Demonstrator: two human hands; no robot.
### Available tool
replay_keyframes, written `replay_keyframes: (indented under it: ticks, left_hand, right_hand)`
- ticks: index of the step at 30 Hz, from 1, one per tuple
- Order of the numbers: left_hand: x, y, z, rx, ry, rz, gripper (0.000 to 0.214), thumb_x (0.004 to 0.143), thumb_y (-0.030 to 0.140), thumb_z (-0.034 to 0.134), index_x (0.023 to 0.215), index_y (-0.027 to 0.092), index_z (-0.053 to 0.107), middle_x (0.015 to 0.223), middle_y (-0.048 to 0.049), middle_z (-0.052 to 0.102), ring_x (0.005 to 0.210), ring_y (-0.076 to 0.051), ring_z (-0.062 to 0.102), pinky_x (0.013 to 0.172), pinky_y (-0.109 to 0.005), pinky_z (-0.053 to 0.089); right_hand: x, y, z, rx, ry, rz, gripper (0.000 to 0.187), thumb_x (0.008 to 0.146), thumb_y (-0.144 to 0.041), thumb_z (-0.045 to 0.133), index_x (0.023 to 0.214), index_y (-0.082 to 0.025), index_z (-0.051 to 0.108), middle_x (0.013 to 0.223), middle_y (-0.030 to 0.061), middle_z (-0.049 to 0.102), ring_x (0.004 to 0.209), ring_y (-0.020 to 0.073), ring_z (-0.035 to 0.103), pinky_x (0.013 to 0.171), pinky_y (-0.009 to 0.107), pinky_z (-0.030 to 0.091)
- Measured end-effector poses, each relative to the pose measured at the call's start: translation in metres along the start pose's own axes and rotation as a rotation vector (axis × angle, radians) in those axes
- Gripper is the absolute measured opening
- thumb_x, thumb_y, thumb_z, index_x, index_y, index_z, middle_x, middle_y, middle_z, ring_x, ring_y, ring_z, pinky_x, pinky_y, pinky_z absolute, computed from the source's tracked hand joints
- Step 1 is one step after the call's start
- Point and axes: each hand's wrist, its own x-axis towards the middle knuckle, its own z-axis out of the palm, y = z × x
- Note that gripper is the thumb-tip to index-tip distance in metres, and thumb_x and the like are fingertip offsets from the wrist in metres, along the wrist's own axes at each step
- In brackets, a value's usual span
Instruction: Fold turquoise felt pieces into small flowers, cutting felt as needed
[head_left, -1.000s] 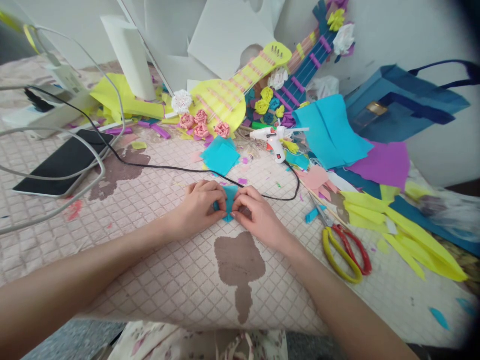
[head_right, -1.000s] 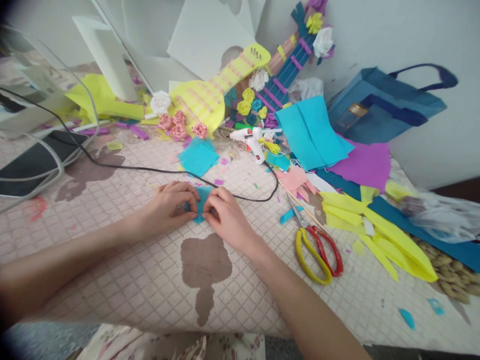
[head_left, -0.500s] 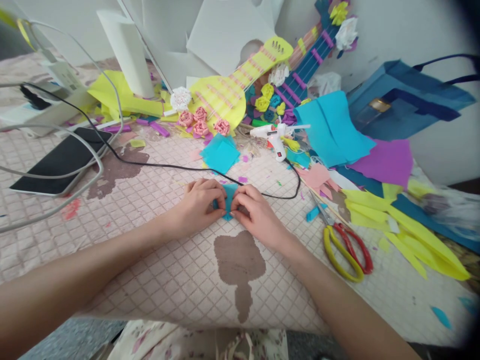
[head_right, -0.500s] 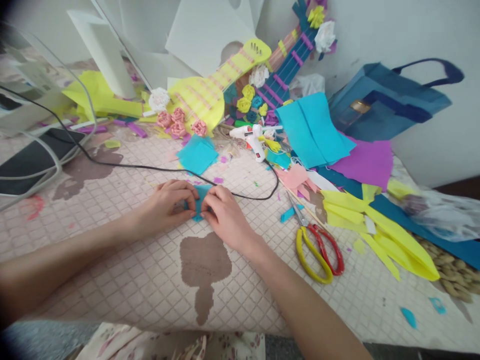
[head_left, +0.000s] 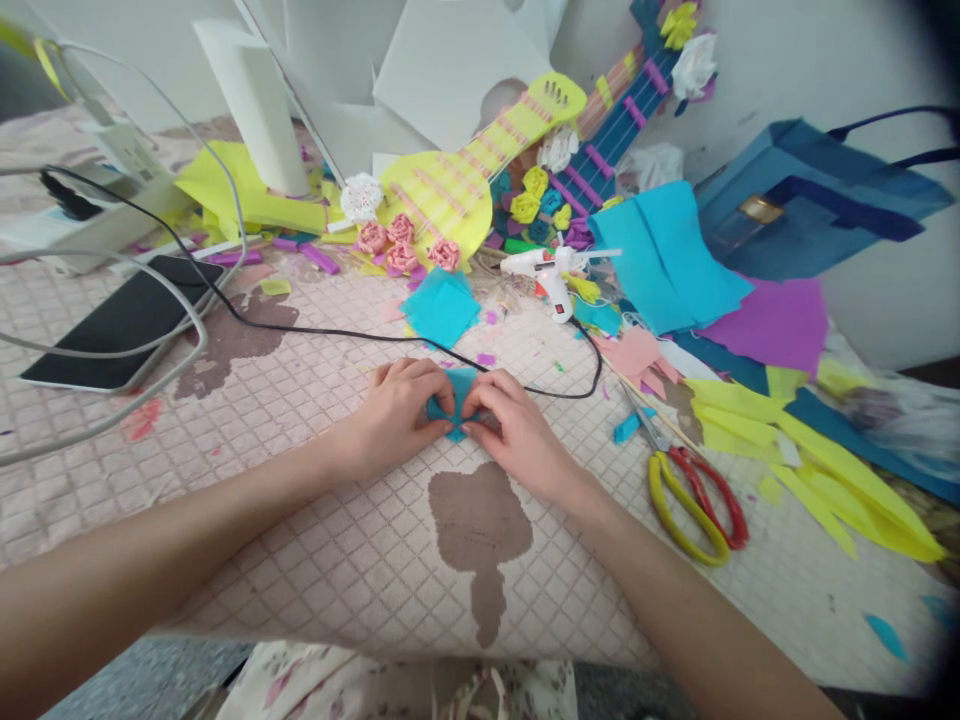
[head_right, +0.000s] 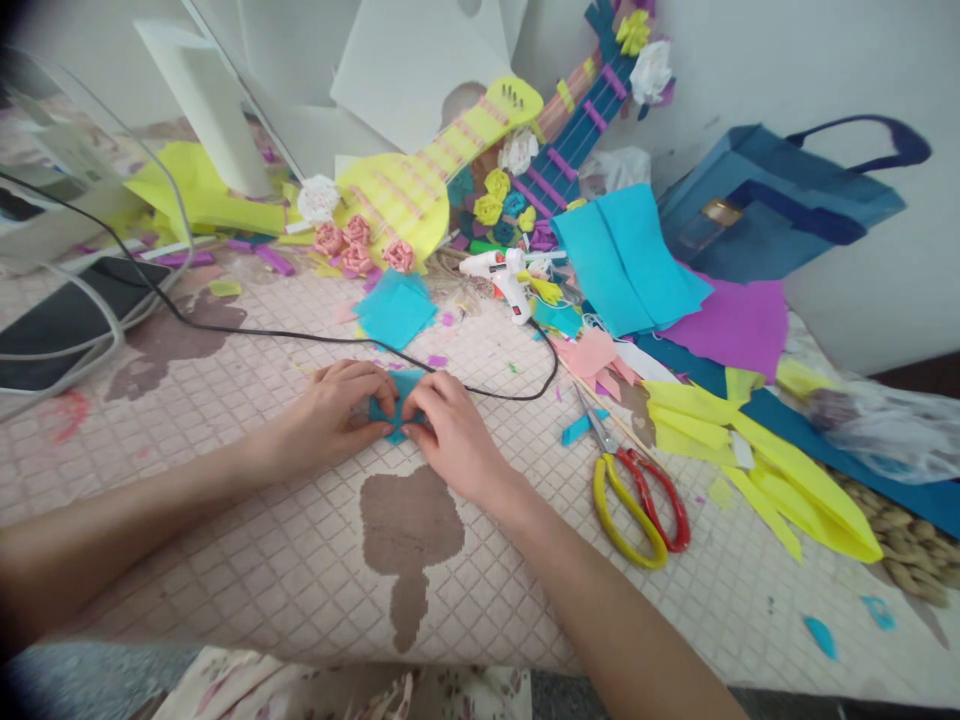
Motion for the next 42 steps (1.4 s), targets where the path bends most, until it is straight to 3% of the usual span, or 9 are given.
replay_keyframes:
  ticks: [8,20,24,29,34,42]
  left_hand:
    - [-0.001,0.0,0.0,-0.005,-0.008,0.035,0.008,0.078,0.018,0.056,0.076,0.02,0.063,0.095,-0.0029,0.059,0.1,-0.023,0.05,0.09,-0.044,0.032]
    - [-0.001,-0.004,-0.003,0.005,-0.045,0.056,0.007,0.075,0.027,0.065,0.079,0.021,0.064,0.099,-0.002,0.059,0.101,-0.024,0.05,0.091,-0.043,0.031]
    - [-0.002,-0.003,-0.006,-0.003,-0.072,0.057,0.014,0.073,0.031,0.068,0.081,0.022,0.063,0.1,-0.0022,0.058,0.101,-0.025,0.05,0.091,-0.044,0.031]
    - [-0.002,-0.003,-0.006,0.012,-0.068,0.044,0.02,0.07,0.034,0.072,0.082,0.022,0.062,0.101,-0.002,0.057,0.102,-0.025,0.049,0.092,-0.046,0.031]
    - [-0.001,-0.002,-0.006,0.02,-0.08,0.042,0.019,0.071,0.035,0.071,0.081,0.021,0.062,0.1,-0.0025,0.057,0.102,-0.025,0.048,0.092,-0.045,0.031]
    - [0.002,-0.001,-0.01,-0.017,-0.101,0.011,0.009,0.08,0.025,0.056,0.08,0.021,0.064,0.1,-0.0026,0.059,0.103,-0.024,0.049,0.093,-0.046,0.03]
  right_hand:
    - [-0.001,-0.001,0.006,-0.044,0.045,0.016,0.011,0.081,-0.011,0.058,0.082,-0.021,0.053,0.097,0.0055,0.05,0.101,0.0216,0.051,0.089,0.038,0.044]
    - [-0.005,-0.006,-0.006,-0.001,-0.075,0.039,0.025,0.072,-0.017,0.07,0.088,-0.022,0.052,0.104,0.0049,0.047,0.106,0.0212,0.048,0.094,0.038,0.042]
    - [-0.005,-0.004,-0.009,0.019,-0.097,0.014,0.018,0.077,-0.019,0.066,0.091,-0.023,0.055,0.105,0.0046,0.047,0.107,0.0202,0.048,0.094,0.037,0.041]
    - [-0.004,-0.003,-0.002,0.005,-0.02,0.014,0.005,0.086,-0.016,0.054,0.089,-0.021,0.054,0.099,0.006,0.05,0.101,0.0199,0.05,0.089,0.036,0.043]
    - [-0.002,-0.002,0.01,-0.083,0.066,0.019,0.011,0.081,-0.014,0.058,0.086,-0.021,0.051,0.095,0.0058,0.05,0.095,0.0216,0.051,0.085,0.038,0.044]
    - [-0.002,-0.002,0.012,-0.103,0.075,0.021,0.014,0.078,-0.014,0.06,0.084,-0.021,0.049,0.094,0.0053,0.05,0.093,0.0217,0.051,0.083,0.038,0.045]
